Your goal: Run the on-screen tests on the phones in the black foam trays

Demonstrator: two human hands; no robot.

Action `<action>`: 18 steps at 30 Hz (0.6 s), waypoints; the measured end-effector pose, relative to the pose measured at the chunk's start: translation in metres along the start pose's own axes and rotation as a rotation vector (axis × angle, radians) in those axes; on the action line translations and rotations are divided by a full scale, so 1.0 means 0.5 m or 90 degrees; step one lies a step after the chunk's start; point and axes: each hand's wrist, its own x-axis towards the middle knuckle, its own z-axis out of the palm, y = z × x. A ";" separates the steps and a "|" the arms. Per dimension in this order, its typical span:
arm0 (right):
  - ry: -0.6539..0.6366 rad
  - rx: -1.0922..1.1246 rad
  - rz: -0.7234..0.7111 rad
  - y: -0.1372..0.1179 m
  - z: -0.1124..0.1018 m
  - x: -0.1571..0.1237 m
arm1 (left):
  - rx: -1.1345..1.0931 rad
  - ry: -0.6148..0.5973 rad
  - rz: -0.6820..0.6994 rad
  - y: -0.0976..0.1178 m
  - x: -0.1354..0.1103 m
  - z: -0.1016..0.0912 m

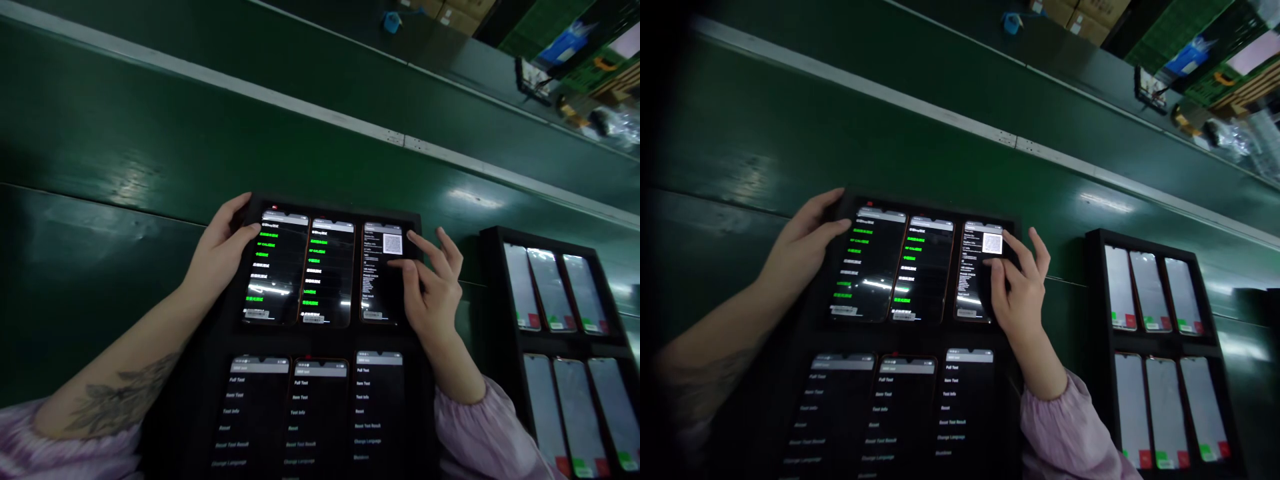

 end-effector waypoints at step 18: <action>-0.050 -0.060 0.060 -0.001 0.022 -0.009 | 0.021 -0.015 0.020 -0.003 0.001 -0.002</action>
